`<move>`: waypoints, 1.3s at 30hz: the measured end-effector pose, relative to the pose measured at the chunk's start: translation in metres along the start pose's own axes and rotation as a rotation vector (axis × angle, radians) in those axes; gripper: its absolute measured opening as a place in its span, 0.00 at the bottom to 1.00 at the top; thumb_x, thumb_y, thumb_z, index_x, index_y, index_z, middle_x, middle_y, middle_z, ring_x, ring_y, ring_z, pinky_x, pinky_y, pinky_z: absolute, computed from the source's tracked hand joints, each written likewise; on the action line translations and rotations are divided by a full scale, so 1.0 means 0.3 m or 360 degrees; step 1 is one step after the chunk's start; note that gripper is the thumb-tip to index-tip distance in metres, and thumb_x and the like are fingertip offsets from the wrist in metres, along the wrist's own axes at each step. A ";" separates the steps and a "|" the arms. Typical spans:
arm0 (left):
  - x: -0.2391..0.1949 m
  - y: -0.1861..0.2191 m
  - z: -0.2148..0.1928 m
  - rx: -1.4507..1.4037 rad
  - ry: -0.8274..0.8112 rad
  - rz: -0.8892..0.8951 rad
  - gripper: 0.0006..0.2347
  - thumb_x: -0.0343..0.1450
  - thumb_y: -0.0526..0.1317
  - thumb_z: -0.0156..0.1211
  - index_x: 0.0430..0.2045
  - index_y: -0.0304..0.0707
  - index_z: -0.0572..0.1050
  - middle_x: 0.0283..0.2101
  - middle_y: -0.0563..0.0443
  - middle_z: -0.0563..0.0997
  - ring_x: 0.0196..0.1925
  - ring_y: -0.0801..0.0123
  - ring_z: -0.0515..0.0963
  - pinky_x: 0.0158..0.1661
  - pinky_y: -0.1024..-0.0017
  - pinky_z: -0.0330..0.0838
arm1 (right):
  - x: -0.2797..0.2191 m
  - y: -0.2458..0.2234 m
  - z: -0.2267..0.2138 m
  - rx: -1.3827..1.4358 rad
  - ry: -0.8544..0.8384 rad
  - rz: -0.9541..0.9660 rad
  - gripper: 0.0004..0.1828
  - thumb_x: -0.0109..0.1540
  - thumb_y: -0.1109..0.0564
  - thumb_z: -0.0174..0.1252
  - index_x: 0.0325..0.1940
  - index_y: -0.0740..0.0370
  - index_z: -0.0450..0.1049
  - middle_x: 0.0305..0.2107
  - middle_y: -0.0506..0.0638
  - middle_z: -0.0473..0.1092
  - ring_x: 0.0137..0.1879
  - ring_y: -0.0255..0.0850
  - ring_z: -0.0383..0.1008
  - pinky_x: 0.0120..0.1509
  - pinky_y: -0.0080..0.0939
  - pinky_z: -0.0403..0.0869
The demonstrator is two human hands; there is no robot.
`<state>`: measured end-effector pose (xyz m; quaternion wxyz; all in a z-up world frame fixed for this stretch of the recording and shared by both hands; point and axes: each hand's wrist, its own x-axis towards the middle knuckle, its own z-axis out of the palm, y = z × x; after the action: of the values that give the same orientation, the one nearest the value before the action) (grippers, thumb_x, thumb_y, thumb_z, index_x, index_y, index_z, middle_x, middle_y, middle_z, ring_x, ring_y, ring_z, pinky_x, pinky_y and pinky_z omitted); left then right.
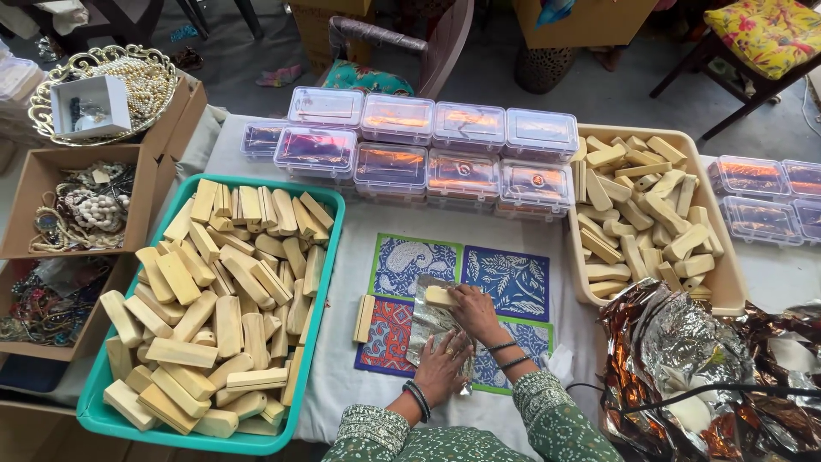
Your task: The person wipes a small wooden block with a white cloth, then picks up a sheet of metallic foil. They place the wooden block on the foil and fold the foil around it to create a wrapped package.
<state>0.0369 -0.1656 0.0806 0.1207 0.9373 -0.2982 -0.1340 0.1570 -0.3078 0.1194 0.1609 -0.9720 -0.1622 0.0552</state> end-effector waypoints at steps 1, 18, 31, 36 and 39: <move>0.000 0.000 -0.007 -0.0006 -0.0018 -0.0004 0.33 0.71 0.57 0.56 0.72 0.53 0.55 0.78 0.49 0.48 0.79 0.57 0.43 0.70 0.41 0.38 | 0.002 0.000 -0.002 -0.0002 0.0000 -0.0001 0.26 0.58 0.50 0.64 0.60 0.53 0.74 0.52 0.46 0.72 0.56 0.45 0.70 0.53 0.53 0.70; 0.010 0.002 -0.016 -0.0034 -0.0102 -0.0013 0.33 0.71 0.56 0.56 0.72 0.53 0.53 0.77 0.49 0.48 0.79 0.56 0.41 0.70 0.40 0.38 | 0.133 0.143 0.088 0.0173 -0.0043 0.0347 0.11 0.61 0.50 0.60 0.46 0.51 0.77 0.45 0.50 0.71 0.55 0.49 0.73 0.55 0.56 0.72; 0.079 -0.107 -0.282 -0.0631 0.0421 -0.0397 0.12 0.70 0.45 0.66 0.45 0.43 0.80 0.43 0.42 0.80 0.48 0.51 0.79 0.49 0.55 0.72 | 0.023 0.087 0.057 0.0230 0.0322 0.0070 0.09 0.63 0.54 0.55 0.46 0.56 0.74 0.40 0.47 0.72 0.50 0.47 0.72 0.50 0.54 0.66; 0.138 -0.194 -0.304 -0.0361 0.0780 -0.0190 0.13 0.63 0.35 0.65 0.41 0.34 0.79 0.45 0.43 0.79 0.48 0.50 0.79 0.47 0.56 0.75 | -0.012 0.023 0.017 -0.0055 0.0426 0.0010 0.10 0.60 0.57 0.56 0.44 0.54 0.76 0.37 0.48 0.69 0.48 0.47 0.70 0.48 0.50 0.66; 0.119 -0.159 -0.290 -0.0322 0.0467 -0.0115 0.12 0.65 0.33 0.63 0.42 0.35 0.78 0.47 0.42 0.77 0.48 0.51 0.79 0.47 0.57 0.75 | -0.028 0.005 0.026 -0.0224 0.0499 -0.0021 0.08 0.58 0.58 0.56 0.41 0.53 0.75 0.36 0.47 0.68 0.47 0.46 0.70 0.47 0.48 0.66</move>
<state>0.1182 -0.1363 0.1410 0.2516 0.9400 -0.2284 -0.0294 0.1484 -0.3097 0.1120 0.1160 -0.9765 -0.1450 -0.1097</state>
